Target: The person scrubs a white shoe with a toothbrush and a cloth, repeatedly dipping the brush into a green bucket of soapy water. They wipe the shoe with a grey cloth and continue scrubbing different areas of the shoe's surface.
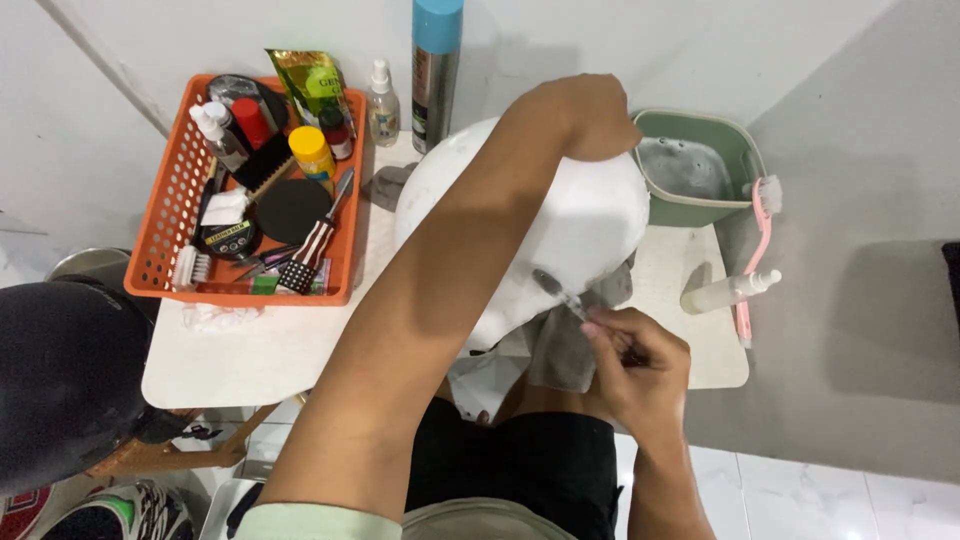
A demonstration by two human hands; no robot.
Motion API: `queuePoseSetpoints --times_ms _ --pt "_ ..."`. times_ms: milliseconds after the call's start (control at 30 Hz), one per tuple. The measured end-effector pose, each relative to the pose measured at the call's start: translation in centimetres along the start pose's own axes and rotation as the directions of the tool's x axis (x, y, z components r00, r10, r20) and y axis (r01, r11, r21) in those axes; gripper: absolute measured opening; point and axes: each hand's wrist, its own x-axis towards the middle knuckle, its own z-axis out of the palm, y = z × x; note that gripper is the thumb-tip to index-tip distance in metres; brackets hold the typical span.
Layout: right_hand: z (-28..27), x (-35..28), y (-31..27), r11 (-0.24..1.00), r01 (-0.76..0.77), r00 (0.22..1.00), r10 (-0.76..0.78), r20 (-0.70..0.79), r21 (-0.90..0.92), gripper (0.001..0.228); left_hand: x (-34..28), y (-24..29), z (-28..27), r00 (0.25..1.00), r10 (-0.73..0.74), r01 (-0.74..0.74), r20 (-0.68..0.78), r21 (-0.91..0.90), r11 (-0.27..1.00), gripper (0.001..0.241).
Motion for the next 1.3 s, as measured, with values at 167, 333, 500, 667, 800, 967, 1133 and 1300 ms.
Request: queuePoseSetpoints --times_ms 167,333,500,667,800,967,1133,1300 --pt "-0.9 1.1 1.6 0.972 -0.073 0.962 0.01 -0.273 -0.222 0.009 0.2 -0.2 0.5 1.0 0.011 -0.01 -0.026 0.01 1.0 0.016" --pt "-0.6 1.0 0.2 0.999 -0.028 0.998 0.027 0.051 0.015 0.003 0.0 -0.4 0.2 1.0 -0.013 0.013 -0.021 -0.012 1.0 0.014" --pt "0.0 2.0 0.3 0.979 -0.055 0.968 0.004 -0.252 -0.194 0.009 0.3 -0.9 0.1 0.999 0.03 -0.03 -0.036 -0.009 1.0 0.025" --pt "0.3 2.0 0.8 0.988 0.003 0.988 -0.027 -0.155 -0.154 0.005 0.5 -1.2 0.1 1.0 0.005 -0.006 -0.018 -0.049 0.999 0.01" --pt "0.3 2.4 0.3 0.987 -0.071 0.975 0.039 -0.219 -0.144 0.014 -0.2 -0.7 -0.2 1.0 -0.011 0.01 -0.01 -0.068 0.998 0.016" --pt "0.3 3.0 0.4 0.988 -0.109 0.979 0.088 -0.184 -0.109 0.009 0.5 -1.1 -0.1 1.0 -0.004 0.003 -0.02 -0.058 0.998 0.003" --pt "0.8 2.3 -0.2 0.983 -0.071 0.979 0.035 -0.202 -0.171 0.011 0.1 -1.5 -0.3 1.0 -0.009 0.008 -0.007 -0.083 0.997 0.003" --pt "0.8 3.5 0.6 0.983 -0.057 0.952 0.0 -0.307 -0.175 0.014 -0.1 -1.6 -0.5 0.999 0.004 -0.007 -0.04 -0.086 0.996 0.006"
